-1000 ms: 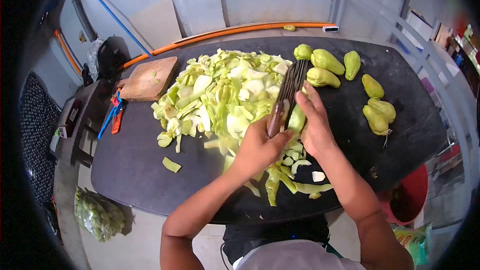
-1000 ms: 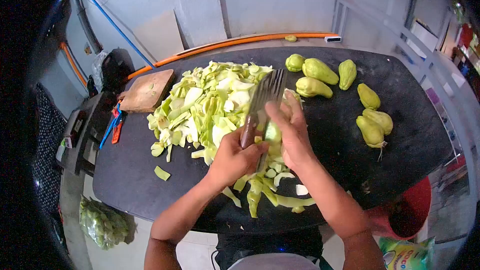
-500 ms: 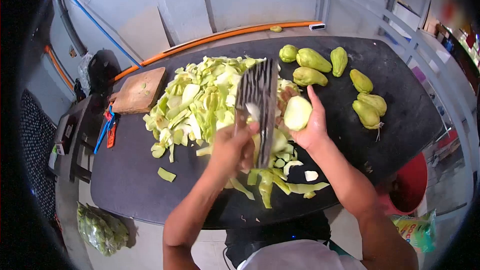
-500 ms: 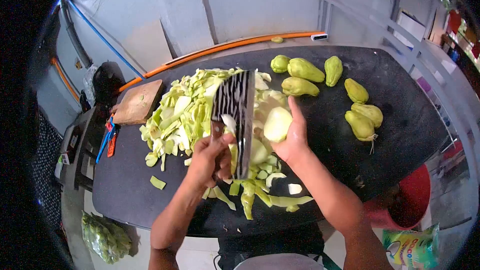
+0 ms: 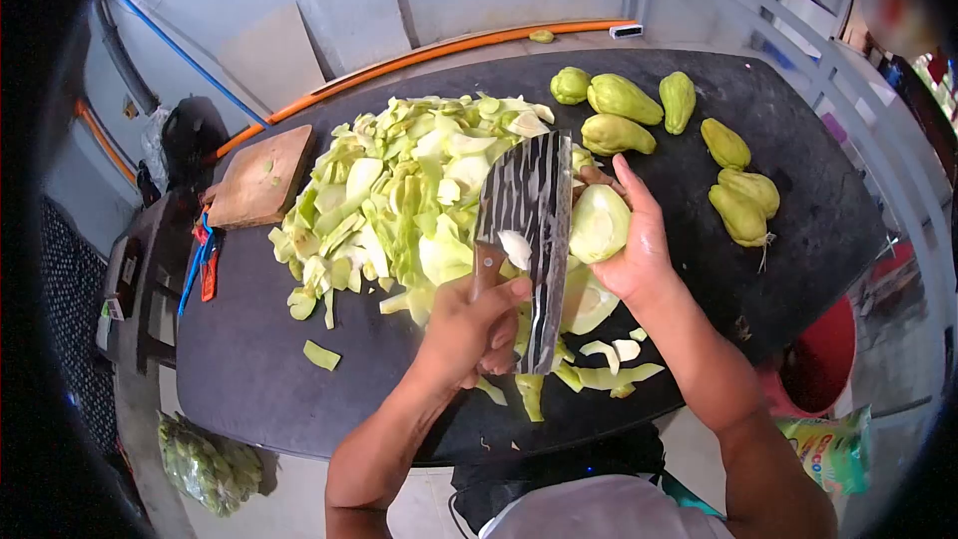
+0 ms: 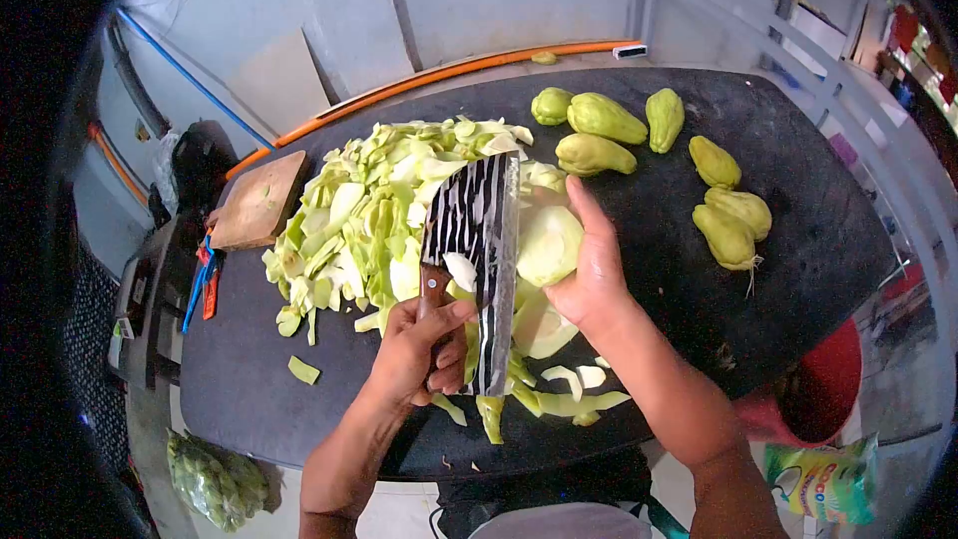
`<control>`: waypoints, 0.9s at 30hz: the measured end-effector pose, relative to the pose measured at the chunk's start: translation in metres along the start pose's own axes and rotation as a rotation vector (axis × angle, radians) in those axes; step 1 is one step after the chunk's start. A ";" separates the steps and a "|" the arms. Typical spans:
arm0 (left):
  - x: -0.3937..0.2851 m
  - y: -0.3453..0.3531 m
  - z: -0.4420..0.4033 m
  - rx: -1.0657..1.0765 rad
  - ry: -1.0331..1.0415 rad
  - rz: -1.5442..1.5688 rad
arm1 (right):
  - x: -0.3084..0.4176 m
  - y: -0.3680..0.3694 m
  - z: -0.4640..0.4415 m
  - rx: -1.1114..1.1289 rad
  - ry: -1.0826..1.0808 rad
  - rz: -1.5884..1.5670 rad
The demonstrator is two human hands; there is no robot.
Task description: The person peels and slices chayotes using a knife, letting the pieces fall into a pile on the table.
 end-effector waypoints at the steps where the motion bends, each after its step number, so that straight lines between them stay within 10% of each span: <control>1: 0.001 0.001 0.000 -0.014 0.008 -0.007 | 0.000 0.000 0.000 -0.008 -0.013 0.020; 27: -0.004 0.002 0.001 0.000 -0.020 0.042 | -0.007 0.021 0.012 0.210 0.108 0.093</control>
Point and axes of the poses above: each hand's wrist, its own z-axis away from the middle knuckle, its own y-axis out of the palm, x = y × z, the point moved 1 cm from there along -z, towards the middle knuckle, and after that the axes turned 10 degrees about -y, right-handed, at the moved point
